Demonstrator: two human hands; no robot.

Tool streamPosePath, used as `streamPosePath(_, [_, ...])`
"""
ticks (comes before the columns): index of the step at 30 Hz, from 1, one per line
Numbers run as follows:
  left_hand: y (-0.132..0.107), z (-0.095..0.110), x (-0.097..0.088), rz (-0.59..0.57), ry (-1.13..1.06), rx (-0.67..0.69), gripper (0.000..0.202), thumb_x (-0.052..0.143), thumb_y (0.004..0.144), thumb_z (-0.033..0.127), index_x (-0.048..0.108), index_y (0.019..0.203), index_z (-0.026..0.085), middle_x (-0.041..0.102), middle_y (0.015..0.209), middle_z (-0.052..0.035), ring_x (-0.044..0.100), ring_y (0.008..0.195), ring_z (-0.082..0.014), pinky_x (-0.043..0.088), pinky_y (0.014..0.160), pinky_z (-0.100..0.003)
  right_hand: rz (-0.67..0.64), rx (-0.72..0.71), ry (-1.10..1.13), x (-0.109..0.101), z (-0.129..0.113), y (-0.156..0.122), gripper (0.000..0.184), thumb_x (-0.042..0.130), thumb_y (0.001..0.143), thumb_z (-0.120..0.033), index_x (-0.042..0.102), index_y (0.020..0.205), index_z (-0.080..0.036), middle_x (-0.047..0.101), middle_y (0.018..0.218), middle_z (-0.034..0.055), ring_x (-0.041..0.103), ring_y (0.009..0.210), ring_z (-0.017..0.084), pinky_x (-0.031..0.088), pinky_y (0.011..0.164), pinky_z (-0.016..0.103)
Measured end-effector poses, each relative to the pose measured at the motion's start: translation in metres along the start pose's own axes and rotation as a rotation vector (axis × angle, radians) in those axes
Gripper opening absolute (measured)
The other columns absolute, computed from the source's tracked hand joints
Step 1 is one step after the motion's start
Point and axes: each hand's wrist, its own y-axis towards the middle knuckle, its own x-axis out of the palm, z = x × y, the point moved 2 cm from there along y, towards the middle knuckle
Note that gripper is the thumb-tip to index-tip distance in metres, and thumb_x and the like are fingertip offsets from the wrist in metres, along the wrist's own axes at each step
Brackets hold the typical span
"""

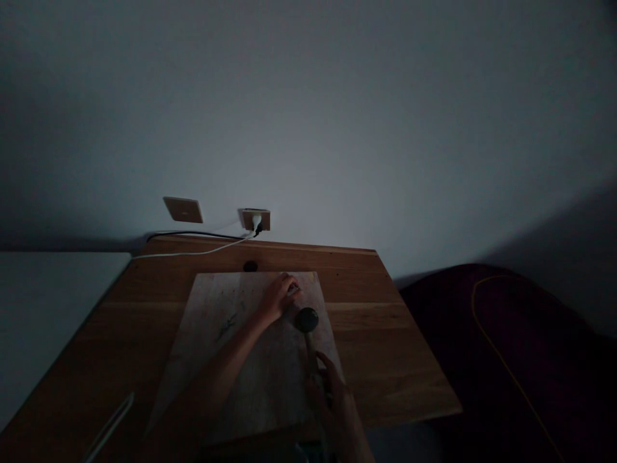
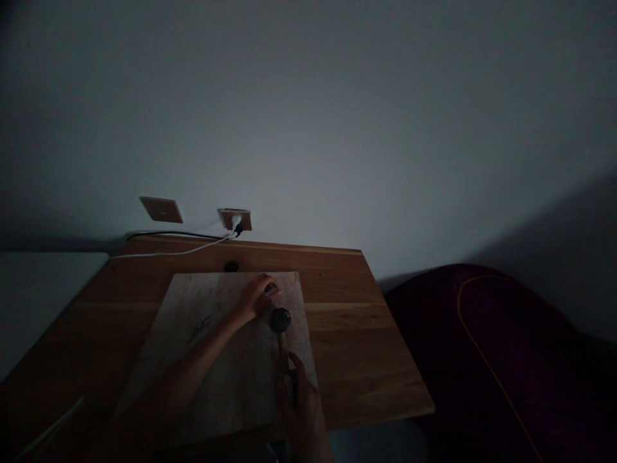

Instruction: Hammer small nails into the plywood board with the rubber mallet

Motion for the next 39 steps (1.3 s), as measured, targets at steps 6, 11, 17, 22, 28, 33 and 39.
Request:
streamPosePath(6, [-0.002,0.008,-0.006,-0.033,0.007,0.021,0.007,0.073,0.097,0.028,0.072,0.097,0.021,0.067,0.1,-0.0041,0.066,0.09,-0.0202,0.051,0.084,-0.032,-0.001,-0.019,-0.022,-0.001,0.003,0.003,0.061,0.056,0.101,-0.054,0.059,0.152,-0.019,0.083,0.112,0.0132,0.081,0.085,0.026,0.065,0.072,0.032])
streamPosePath(11, [-0.002,0.009,-0.005,-0.034,0.015,0.014,0.006,0.069,0.096,0.026,0.073,0.099,0.022,0.067,0.1,-0.0037,0.066,0.089,-0.0198,0.052,0.083,-0.032,0.026,-0.002,-0.046,-0.002,-0.005,0.003,0.059,0.057,0.1,-0.052,0.061,0.15,-0.02,0.083,0.109,0.0121,0.081,0.087,0.026,0.065,0.072,0.032])
streamPosePath(17, [-0.002,0.009,-0.006,-0.054,0.013,0.011,0.007,0.068,0.096,0.025,0.073,0.099,0.022,0.067,0.097,-0.0039,0.067,0.086,-0.0196,0.052,0.081,-0.032,0.032,-0.002,-0.049,-0.004,-0.012,0.003,0.061,0.055,0.101,-0.056,0.062,0.149,-0.019,0.083,0.104,0.0115,0.081,0.088,0.027,0.065,0.078,0.034])
streamPosePath(22, [-0.001,0.009,-0.005,-0.061,0.006,0.003,0.014,0.069,0.092,0.018,0.074,0.105,0.021,0.068,0.1,-0.0039,0.067,0.088,-0.0193,0.052,0.082,-0.031,-0.002,0.001,-0.048,-0.005,-0.015,0.005,0.061,0.057,0.101,-0.056,0.062,0.149,-0.018,0.083,0.106,0.0123,0.082,0.087,0.026,0.065,0.077,0.033])
streamPosePath(28, [0.0,0.005,-0.001,-0.032,0.004,-0.012,0.009,0.072,0.091,0.02,0.07,0.1,0.02,0.068,0.1,-0.0029,0.066,0.088,-0.019,0.052,0.083,-0.031,-0.01,-0.024,-0.062,-0.007,-0.014,0.006,0.057,0.059,0.101,-0.049,0.063,0.148,-0.017,0.084,0.112,0.0143,0.082,0.086,0.026,0.065,0.074,0.032])
streamPosePath(33, [-0.002,0.008,-0.004,-0.028,0.008,0.013,0.002,0.069,0.095,0.024,0.07,0.097,0.022,0.067,0.096,-0.0027,0.065,0.086,-0.0192,0.052,0.081,-0.031,-0.001,-0.025,-0.055,-0.008,-0.011,0.008,0.058,0.06,0.099,-0.046,0.063,0.148,-0.016,0.085,0.107,0.0135,0.083,0.088,0.027,0.064,0.068,0.03])
streamPosePath(39, [-0.002,0.009,-0.005,-0.035,0.002,0.035,0.009,0.067,0.095,0.022,0.071,0.102,0.022,0.067,0.098,-0.0029,0.065,0.087,-0.0188,0.052,0.082,-0.031,-0.043,-0.02,-0.061,-0.007,-0.009,0.009,0.058,0.056,0.101,-0.047,0.061,0.15,-0.016,0.084,0.111,0.0134,0.082,0.089,0.026,0.065,0.075,0.032])
